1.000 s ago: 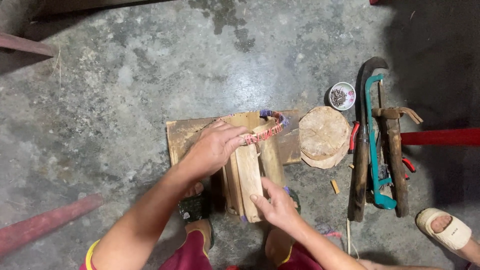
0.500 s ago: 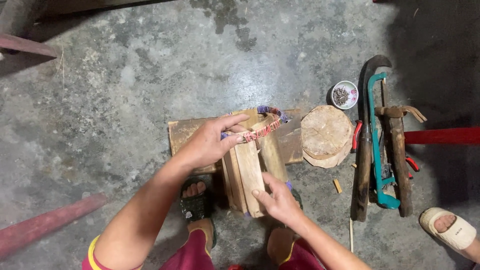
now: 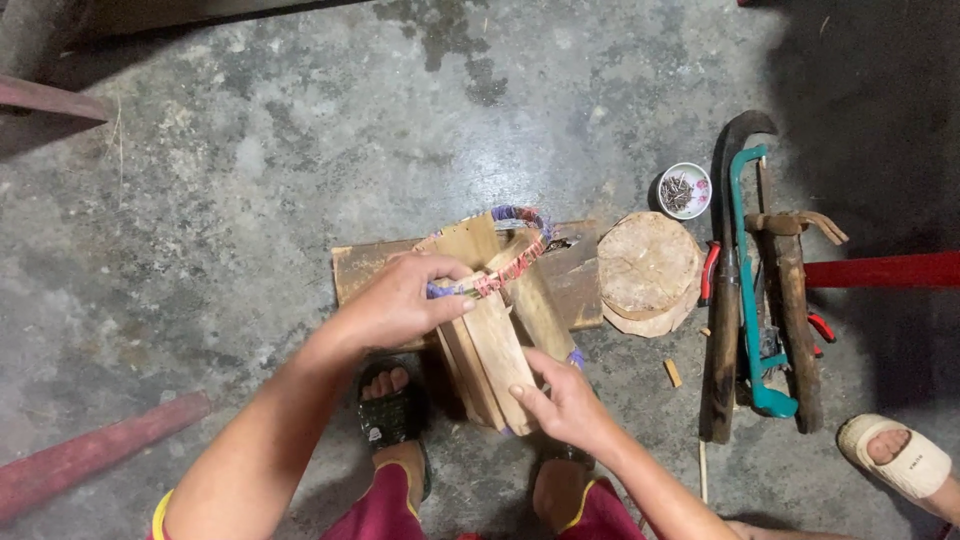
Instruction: Assembling a wooden frame or basket by manually fitting wooden slats into a circular base and adjusting the structure.
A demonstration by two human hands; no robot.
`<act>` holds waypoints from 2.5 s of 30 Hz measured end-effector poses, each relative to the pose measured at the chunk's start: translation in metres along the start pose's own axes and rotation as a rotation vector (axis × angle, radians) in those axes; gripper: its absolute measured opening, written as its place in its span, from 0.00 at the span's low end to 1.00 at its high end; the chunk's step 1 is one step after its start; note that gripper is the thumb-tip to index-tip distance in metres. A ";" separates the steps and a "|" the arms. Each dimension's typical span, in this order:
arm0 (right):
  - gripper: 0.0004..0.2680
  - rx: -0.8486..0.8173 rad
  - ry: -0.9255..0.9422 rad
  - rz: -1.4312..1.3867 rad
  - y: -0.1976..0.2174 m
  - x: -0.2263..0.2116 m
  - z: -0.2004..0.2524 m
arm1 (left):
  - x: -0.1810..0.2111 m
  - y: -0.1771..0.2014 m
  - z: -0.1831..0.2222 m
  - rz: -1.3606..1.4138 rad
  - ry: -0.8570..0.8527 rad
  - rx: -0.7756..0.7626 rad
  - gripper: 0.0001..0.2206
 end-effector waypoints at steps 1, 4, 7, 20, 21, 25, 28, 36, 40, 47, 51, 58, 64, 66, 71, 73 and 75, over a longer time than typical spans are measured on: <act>0.16 0.001 0.000 -0.002 0.007 -0.006 0.002 | 0.002 -0.002 0.005 -0.002 0.001 0.000 0.15; 0.18 -0.060 -0.057 0.044 0.020 -0.016 0.006 | 0.004 0.001 0.017 0.107 0.048 0.079 0.14; 0.14 -0.101 -0.117 0.080 0.027 -0.021 0.009 | 0.001 0.000 0.024 0.221 0.085 0.094 0.11; 0.14 -0.086 -0.162 0.126 0.009 0.003 0.008 | -0.005 -0.012 0.029 0.202 -0.088 -0.021 0.17; 0.13 -0.104 -0.183 0.134 0.007 0.003 0.008 | -0.009 -0.012 0.029 0.142 -0.054 -0.010 0.18; 0.15 -0.089 -0.192 0.156 0.008 -0.001 0.006 | -0.003 -0.015 0.039 0.059 0.002 0.038 0.23; 0.13 -0.080 -0.196 0.207 0.001 0.005 0.007 | 0.003 -0.016 0.042 -0.058 -0.189 0.109 0.24; 0.15 0.162 0.040 0.097 0.012 -0.010 -0.004 | 0.012 -0.013 0.041 0.197 -0.022 0.011 0.24; 0.12 0.169 0.100 0.166 0.030 -0.023 -0.001 | -0.004 -0.014 0.042 0.180 0.163 -0.003 0.08; 0.07 0.151 0.134 0.370 0.077 -0.073 -0.003 | 0.045 -0.007 0.072 0.289 -0.256 0.127 0.10; 0.08 0.270 0.216 0.424 0.110 -0.126 0.003 | 0.088 0.005 0.099 0.217 -0.357 0.157 0.19; 0.09 0.751 0.210 0.444 0.179 -0.135 0.067 | 0.170 0.031 0.169 0.060 -0.533 0.312 0.14; 0.11 0.615 -0.104 0.036 0.160 -0.042 0.048 | 0.160 0.015 0.147 -0.596 -0.704 0.624 0.07; 0.11 0.470 -0.165 -0.204 0.132 0.000 0.030 | 0.152 -0.002 0.120 -0.921 -0.879 0.788 0.10; 0.12 0.386 -0.080 -0.361 0.076 0.043 -0.003 | 0.040 -0.040 0.027 -0.962 -1.149 0.800 0.10; 0.13 0.330 -0.142 -0.486 0.050 0.061 -0.006 | 0.011 -0.058 0.013 -0.952 -1.147 0.760 0.11; 0.19 0.185 -0.297 -0.541 0.014 0.084 -0.002 | 0.001 -0.076 0.011 -1.074 -1.120 0.744 0.09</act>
Point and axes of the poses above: each hand's wrist, its own z-axis away from the middle knuckle, its own y-axis out of the back of the hand, x = y × z, the point moved 9 cm from there along -z, towards the middle knuckle, and after that the axes turned 14 degrees about z, right-handed, at the moved point
